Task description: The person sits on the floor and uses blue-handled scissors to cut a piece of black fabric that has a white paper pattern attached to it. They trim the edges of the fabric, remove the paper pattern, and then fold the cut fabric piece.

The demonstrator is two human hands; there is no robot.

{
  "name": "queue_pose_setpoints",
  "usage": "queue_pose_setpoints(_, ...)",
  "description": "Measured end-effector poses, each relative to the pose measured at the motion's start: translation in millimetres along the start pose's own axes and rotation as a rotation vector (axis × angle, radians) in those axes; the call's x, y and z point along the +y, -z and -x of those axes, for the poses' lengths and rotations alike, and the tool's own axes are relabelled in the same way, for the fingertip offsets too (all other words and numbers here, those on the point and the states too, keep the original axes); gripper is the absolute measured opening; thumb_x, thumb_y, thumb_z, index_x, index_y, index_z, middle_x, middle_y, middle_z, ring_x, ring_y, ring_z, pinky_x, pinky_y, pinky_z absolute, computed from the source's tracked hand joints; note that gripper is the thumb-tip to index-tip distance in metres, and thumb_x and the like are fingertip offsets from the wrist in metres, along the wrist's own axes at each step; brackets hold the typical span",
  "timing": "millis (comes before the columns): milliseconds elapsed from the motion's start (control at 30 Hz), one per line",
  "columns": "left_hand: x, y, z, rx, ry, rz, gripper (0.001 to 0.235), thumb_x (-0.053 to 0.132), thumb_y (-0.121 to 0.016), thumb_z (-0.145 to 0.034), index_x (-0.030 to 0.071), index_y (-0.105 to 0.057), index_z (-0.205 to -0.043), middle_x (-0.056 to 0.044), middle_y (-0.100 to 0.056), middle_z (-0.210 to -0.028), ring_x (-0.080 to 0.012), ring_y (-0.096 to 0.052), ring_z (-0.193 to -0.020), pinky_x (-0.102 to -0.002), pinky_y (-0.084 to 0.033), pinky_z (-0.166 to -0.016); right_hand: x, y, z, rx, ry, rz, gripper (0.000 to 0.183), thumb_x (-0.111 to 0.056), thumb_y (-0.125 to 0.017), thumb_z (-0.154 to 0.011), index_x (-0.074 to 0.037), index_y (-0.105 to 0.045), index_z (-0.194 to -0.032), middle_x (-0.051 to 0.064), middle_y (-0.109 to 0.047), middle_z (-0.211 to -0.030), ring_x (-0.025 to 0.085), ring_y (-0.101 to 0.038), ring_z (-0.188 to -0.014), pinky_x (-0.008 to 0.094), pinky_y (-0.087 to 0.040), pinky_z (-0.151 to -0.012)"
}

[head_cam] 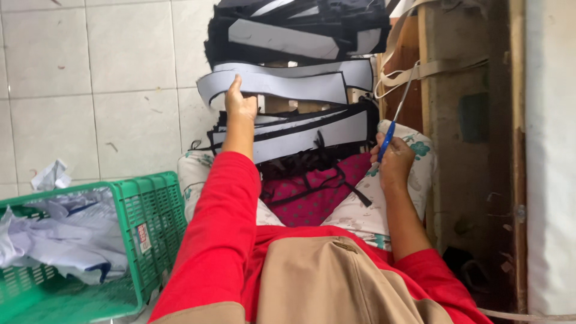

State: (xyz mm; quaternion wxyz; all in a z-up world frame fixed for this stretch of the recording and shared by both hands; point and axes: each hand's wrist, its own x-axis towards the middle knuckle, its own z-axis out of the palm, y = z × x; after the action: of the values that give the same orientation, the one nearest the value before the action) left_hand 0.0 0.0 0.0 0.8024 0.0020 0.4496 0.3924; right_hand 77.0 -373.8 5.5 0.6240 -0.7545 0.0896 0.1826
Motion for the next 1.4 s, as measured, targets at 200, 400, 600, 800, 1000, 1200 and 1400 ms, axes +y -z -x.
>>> queue_pose_setpoints(200, -1, 67, 36, -0.089, -0.833, -1.564, 0.048, 0.015, -0.067, -0.092, 0.001, -0.055, -0.136, -0.022, -0.056, -0.133, -0.0376, -0.050, -0.132, -0.050, -0.040, -0.113, -5, -6, 6, -0.005, 0.023, 0.046, 0.027, -0.028, -0.079, -0.097, -0.006, -0.065, -0.089, 0.012, -0.065, -0.063, 0.017, -0.062, -0.043, 0.020, -0.032, -0.033)
queue_pose_setpoints(400, -25, 109, 52, -0.800, -0.772, -2.272, 0.075, 0.046, -0.080, -0.080, 0.020, -0.050, -0.144, -0.009, -0.048, -0.142, -0.0358, -0.047, -0.136, -0.066, -0.020, -0.118, 12, -4, -7, -0.070, 0.090, 0.120, 0.030, -0.030, -0.080, -0.098, -0.005, -0.066, -0.091, 0.014, -0.066, -0.064, 0.020, -0.063, -0.043, 0.022, -0.035, -0.032)
queue_pose_setpoints(600, -21, 69, 56, -0.799, -0.585, -2.370, 0.095, 0.054, -0.091, -0.058, 0.025, -0.051, -0.139, -0.004, -0.048, -0.130, -0.0321, -0.048, -0.133, -0.069, -0.006, -0.120, 1, -9, 4, -0.071, 0.116, 0.117, 0.030, -0.027, -0.079, -0.098, 0.000, -0.065, -0.094, 0.014, -0.064, -0.062, 0.019, -0.062, -0.042, 0.022, -0.035, -0.035)
queue_pose_setpoints(800, -32, 96, 82, -1.025, -1.566, -1.943, 0.040, 0.021, -0.077, -0.075, 0.024, -0.062, -0.112, -0.003, -0.048, -0.100, -0.0274, -0.055, -0.092, -0.055, -0.039, -0.103, 9, -6, 2, -0.061, 0.154, 0.119, 0.029, -0.024, -0.077, -0.099, 0.002, -0.065, -0.092, 0.015, -0.065, -0.063, 0.019, -0.061, -0.042, 0.022, -0.037, -0.037)
queue_pose_setpoints(1000, -33, 149, 108, -1.010, -1.834, -1.779, 0.033, 0.017, -0.061, -0.093, 0.027, -0.065, -0.123, -0.002, -0.053, -0.102, -0.0210, -0.053, -0.091, -0.045, -0.045, -0.101, 7, -8, -3, -0.090, 0.158, 0.110, 0.029, -0.025, -0.076, -0.100, 0.000, -0.063, -0.093, 0.012, -0.063, -0.062, 0.017, -0.061, -0.043, 0.021, -0.037, -0.037)
queue_pose_setpoints(1200, -35, 160, 115, -0.992, -1.937, -1.743, 0.040, 0.012, -0.054, -0.099, 0.031, -0.061, -0.134, -0.002, -0.054, -0.103, -0.0195, -0.053, -0.089, -0.043, -0.047, -0.101, 10, -5, -3, -0.078, 0.178, 0.129, 0.028, -0.024, -0.076, -0.100, 0.000, -0.064, -0.094, 0.015, -0.064, -0.061, 0.020, -0.060, -0.040, 0.023, -0.038, -0.036)
queue_pose_setpoints(1400, -34, 163, 128, -1.006, -1.973, -1.692, 0.042, 0.012, -0.053, -0.101, 0.034, -0.061, -0.135, -0.005, -0.055, -0.101, -0.0202, -0.052, -0.084, -0.037, -0.050, -0.088, 18, -3, -8, -0.022, 0.239, 0.075, 0.027, -0.021, -0.077, -0.100, 0.002, -0.064, -0.092, 0.016, -0.063, -0.060, 0.022, -0.061, -0.041, 0.025, -0.042, -0.036)
